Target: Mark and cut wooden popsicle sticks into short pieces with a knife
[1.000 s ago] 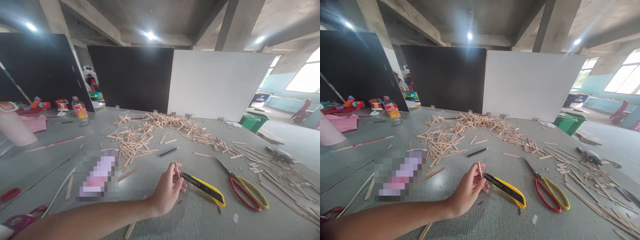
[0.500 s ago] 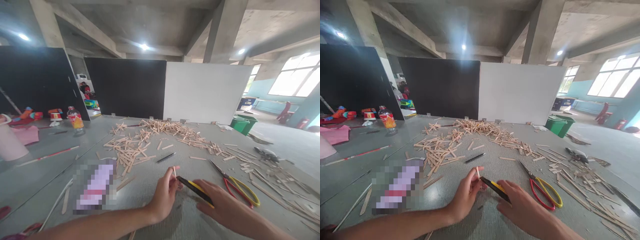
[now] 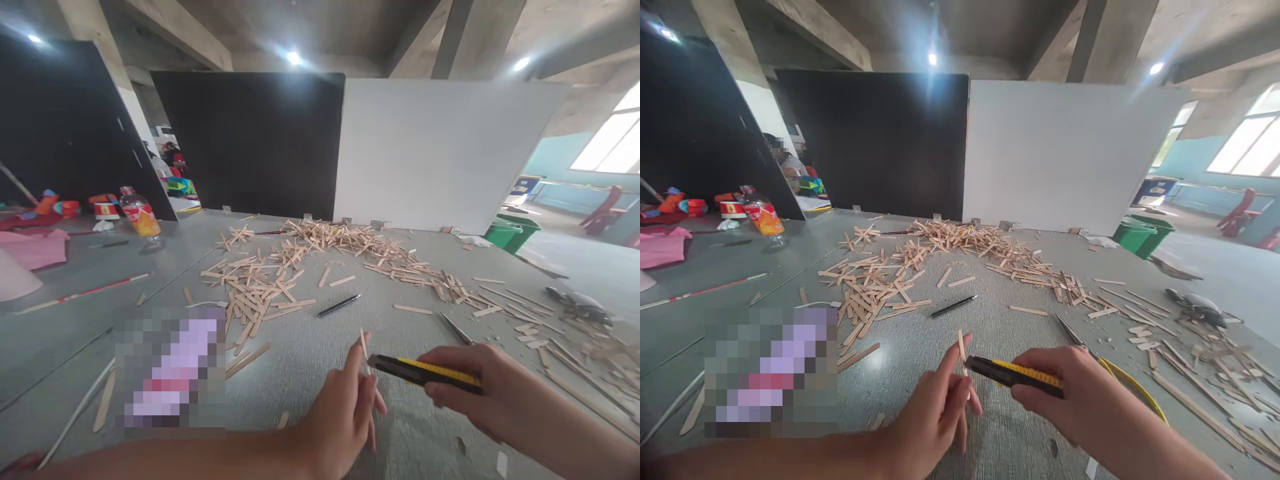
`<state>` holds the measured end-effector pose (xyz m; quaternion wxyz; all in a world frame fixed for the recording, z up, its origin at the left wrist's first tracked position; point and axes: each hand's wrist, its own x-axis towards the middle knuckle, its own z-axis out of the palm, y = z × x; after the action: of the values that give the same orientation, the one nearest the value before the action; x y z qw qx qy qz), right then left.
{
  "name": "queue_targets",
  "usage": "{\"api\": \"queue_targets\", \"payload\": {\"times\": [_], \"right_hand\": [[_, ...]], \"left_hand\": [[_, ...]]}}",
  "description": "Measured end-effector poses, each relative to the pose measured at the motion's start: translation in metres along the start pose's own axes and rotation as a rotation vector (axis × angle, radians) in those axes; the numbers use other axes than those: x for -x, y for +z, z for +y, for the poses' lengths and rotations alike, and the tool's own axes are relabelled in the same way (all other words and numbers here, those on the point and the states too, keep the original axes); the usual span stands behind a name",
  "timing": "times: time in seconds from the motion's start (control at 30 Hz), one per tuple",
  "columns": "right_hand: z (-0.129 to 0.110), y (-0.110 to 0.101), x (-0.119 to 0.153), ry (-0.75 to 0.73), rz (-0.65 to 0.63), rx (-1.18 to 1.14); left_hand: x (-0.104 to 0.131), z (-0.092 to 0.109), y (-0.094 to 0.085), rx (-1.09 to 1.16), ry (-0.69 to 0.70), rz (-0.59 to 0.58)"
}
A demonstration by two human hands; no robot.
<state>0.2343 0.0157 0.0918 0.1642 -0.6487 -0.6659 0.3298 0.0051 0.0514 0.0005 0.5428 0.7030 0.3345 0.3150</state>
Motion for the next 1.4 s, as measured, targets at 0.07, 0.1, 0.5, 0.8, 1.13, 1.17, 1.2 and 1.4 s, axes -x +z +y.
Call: {"api": "queue_targets", "payload": {"times": [0.07, 0.1, 0.5, 0.8, 1.13, 1.17, 1.2, 1.4], "right_hand": [[-0.002, 0.015, 0.005, -0.019, 0.033, 0.032], [-0.003, 0.025, 0.008, -0.045, 0.05, 0.048], [-0.008, 0.016, 0.009, 0.043, -0.067, -0.005], [-0.013, 0.007, 0.01, 0.179, -0.167, -0.123], [-0.026, 0.009, 0.013, 0.101, -0.231, -0.162], [-0.026, 0.005, 0.014, 0.118, -0.247, -0.18], [-0.026, 0.003, 0.014, 0.127, -0.247, -0.178], [-0.014, 0.002, 0.015, 0.055, -0.215, -0.062]], "left_hand": [[0.003, 0.001, 0.0, -0.071, 0.005, 0.005], [0.004, 0.002, 0.0, -0.092, -0.002, 0.028], [0.006, 0.011, -0.008, -0.166, -0.01, -0.171], [0.005, 0.014, -0.007, -0.173, 0.066, -0.224], [0.004, 0.01, -0.007, -0.164, 0.098, -0.19], [0.004, 0.01, -0.008, -0.161, 0.098, -0.194], [0.004, 0.01, -0.008, -0.155, 0.09, -0.192], [0.004, 0.016, -0.01, -0.118, 0.061, -0.197]]}}
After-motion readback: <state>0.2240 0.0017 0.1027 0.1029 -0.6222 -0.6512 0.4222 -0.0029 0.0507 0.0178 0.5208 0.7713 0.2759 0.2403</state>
